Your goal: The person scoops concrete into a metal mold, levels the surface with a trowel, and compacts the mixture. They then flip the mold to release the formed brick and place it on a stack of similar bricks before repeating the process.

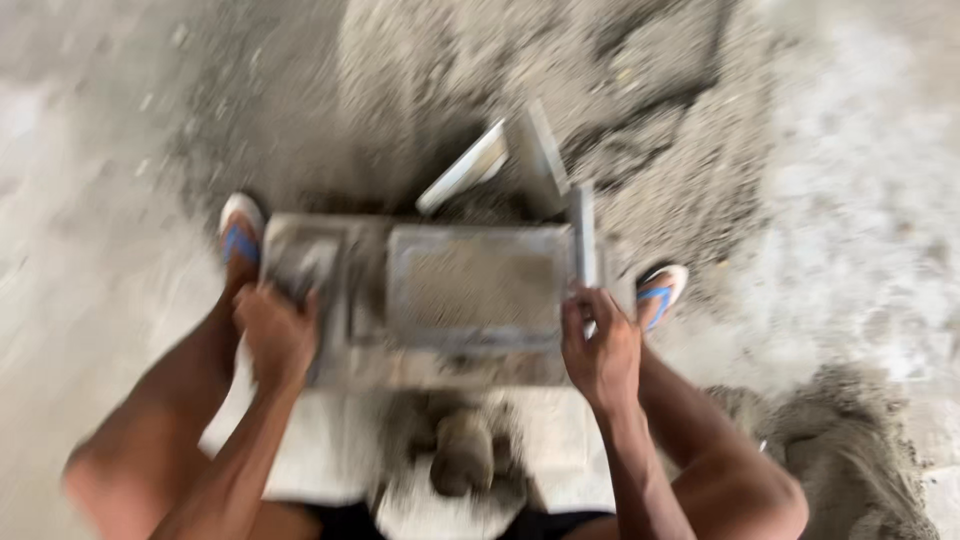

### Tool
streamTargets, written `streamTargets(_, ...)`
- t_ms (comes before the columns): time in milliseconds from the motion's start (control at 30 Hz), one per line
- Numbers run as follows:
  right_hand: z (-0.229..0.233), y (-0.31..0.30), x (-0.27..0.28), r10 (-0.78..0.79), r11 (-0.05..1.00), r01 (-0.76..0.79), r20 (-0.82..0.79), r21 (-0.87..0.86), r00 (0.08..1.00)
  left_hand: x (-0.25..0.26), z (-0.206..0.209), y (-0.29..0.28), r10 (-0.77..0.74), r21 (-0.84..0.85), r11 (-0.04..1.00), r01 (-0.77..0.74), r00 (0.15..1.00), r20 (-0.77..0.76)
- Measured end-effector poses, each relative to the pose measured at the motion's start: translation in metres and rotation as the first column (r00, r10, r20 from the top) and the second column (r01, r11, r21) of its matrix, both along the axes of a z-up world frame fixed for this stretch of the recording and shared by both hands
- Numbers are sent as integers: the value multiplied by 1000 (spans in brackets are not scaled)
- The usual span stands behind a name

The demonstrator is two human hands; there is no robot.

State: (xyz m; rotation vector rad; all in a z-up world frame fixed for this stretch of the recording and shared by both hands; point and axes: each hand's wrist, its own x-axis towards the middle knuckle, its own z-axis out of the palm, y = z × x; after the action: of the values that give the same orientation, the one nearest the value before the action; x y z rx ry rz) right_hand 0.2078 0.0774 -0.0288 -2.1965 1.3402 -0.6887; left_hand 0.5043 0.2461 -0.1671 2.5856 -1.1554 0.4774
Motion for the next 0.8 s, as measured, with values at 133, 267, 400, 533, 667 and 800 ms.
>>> streamTargets(133, -57, -18, -52, -370, 902, 391, -142, 183, 918, 10, 23, -15, -246, -94, 965, 243, 969, -21)
streamTargets(267, -92, -17, -60, -426, 585, 521, -312, 622, 849, -7, 64, -60, -683, -218, 727, 651, 717, -138)
streamTargets(400, -74, -2, -37, -191, 821, 357, -375, 446, 907, -43, 98, -105, -762, -12, 599, 801, 565, -318)
streamTargets(533, -62, -7, -21, -584, 504, 455, -98, 735, 805, -61, 75, -136, -852, 116, 404, 907, 420, -313)
streamTargets(667, -61, -5, -21, -615, 489, 435, -55, 756, 787, -76, 68, -141, -858, 175, 330, 928, 372, -354)
streamTargets(800, -64, -6, -21, -611, 492, 427, -49, 759, 790, -78, 67, -144, -864, 227, 298, 927, 363, -348)
